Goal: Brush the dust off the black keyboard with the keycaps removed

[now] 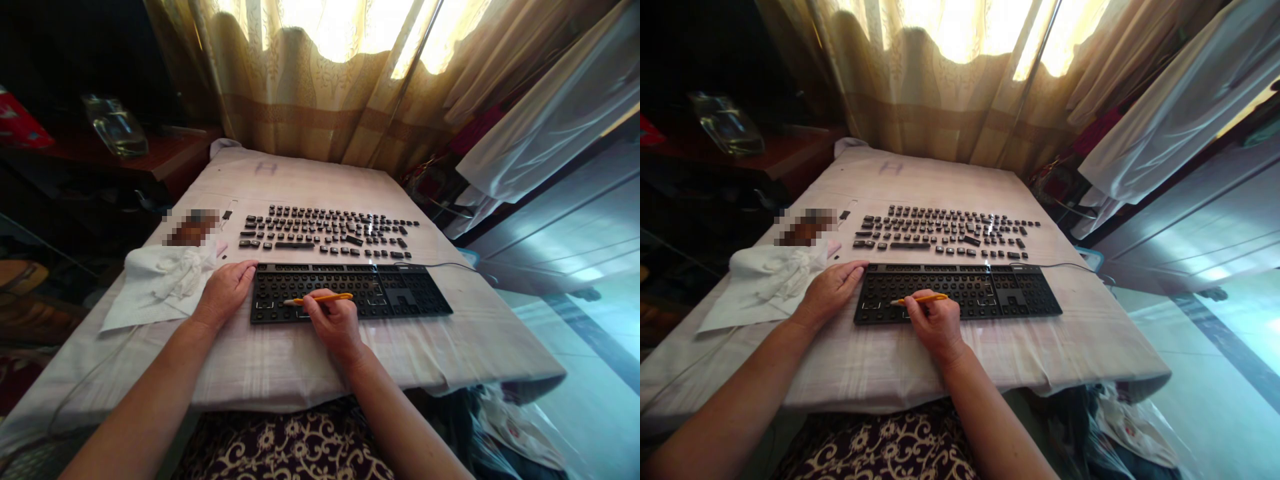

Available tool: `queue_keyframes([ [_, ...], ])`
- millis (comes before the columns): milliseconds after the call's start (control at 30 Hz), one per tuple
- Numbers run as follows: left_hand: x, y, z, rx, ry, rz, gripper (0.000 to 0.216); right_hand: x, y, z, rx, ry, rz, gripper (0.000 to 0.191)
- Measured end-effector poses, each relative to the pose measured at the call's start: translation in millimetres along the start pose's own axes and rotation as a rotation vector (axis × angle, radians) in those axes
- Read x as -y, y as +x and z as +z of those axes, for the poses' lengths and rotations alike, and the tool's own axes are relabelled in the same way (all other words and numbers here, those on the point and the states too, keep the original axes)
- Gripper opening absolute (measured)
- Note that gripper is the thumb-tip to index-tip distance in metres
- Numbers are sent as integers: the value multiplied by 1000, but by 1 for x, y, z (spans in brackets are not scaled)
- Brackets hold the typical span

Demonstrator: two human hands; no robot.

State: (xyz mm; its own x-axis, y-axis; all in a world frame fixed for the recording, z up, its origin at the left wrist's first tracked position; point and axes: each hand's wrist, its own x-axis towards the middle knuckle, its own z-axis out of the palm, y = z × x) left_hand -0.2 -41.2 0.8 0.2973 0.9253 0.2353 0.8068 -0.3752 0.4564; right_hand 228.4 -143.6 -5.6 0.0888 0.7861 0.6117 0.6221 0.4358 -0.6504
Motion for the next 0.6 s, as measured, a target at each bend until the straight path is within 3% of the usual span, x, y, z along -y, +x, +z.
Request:
queue_keyframes([
  [200,0,0,0,-4,-8,2,51,1,0,-2,51,79,89,22],
  [333,1,0,0,-4,-7,-2,52,0,1,-3,-2,122,132,22],
  [600,-1,0,-2,4,-5,0,50,-1,0,-1,11,20,78,20],
])
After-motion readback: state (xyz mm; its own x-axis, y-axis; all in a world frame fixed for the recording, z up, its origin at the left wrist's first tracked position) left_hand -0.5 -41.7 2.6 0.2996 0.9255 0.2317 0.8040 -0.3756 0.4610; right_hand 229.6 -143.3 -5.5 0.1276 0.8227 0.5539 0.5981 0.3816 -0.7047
